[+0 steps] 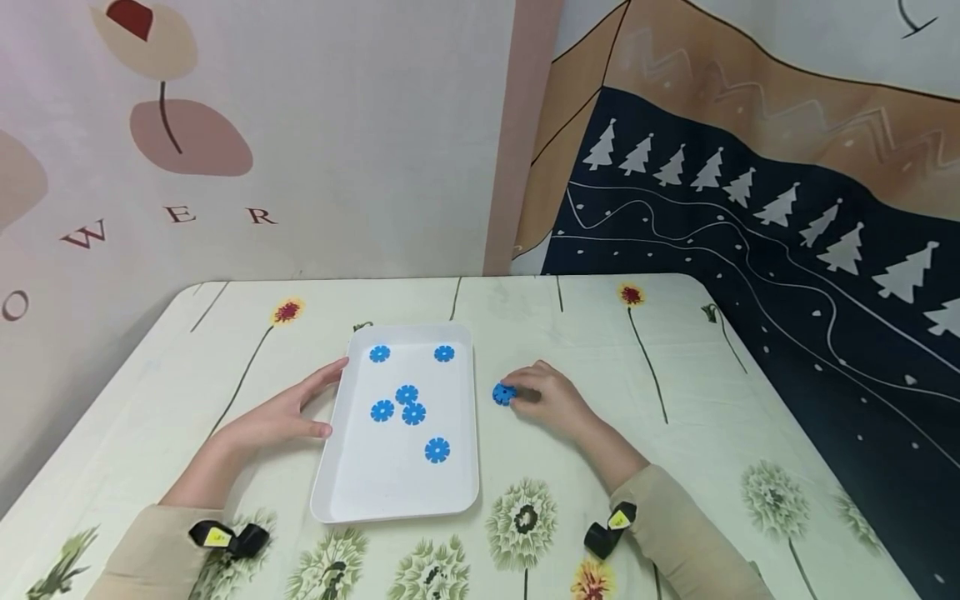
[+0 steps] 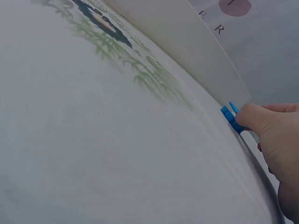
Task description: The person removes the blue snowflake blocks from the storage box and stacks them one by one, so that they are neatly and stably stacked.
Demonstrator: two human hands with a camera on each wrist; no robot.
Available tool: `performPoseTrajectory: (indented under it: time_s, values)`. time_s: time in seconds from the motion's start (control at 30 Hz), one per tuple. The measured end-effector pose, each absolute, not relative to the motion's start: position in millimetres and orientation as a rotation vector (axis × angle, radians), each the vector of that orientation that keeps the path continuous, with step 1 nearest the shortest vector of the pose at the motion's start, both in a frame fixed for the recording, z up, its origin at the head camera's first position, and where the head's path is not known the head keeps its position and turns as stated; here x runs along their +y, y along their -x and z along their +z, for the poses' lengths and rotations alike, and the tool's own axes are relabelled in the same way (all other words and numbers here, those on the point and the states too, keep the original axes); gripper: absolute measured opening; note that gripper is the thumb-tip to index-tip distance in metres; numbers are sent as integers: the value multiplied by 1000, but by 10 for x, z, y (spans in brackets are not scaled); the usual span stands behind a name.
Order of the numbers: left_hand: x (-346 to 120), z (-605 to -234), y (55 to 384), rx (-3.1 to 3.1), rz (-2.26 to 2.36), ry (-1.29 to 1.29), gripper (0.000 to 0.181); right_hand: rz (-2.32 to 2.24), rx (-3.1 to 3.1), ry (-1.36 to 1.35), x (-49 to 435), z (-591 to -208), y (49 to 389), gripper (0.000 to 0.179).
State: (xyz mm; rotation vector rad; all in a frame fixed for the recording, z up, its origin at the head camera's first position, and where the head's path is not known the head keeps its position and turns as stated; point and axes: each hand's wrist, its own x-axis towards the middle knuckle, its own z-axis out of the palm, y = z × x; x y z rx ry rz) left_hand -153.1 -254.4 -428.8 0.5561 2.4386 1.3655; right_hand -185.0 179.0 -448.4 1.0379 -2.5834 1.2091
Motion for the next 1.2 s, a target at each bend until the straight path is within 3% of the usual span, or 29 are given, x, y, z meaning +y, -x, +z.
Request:
performPoseTrajectory:
  time_s: [1.2]
  values:
    - [-2545, -4304, 1536, 2429, 1378, -556, 99, 1304, -2397, -1063, 1743, -4387, 1801, 34]
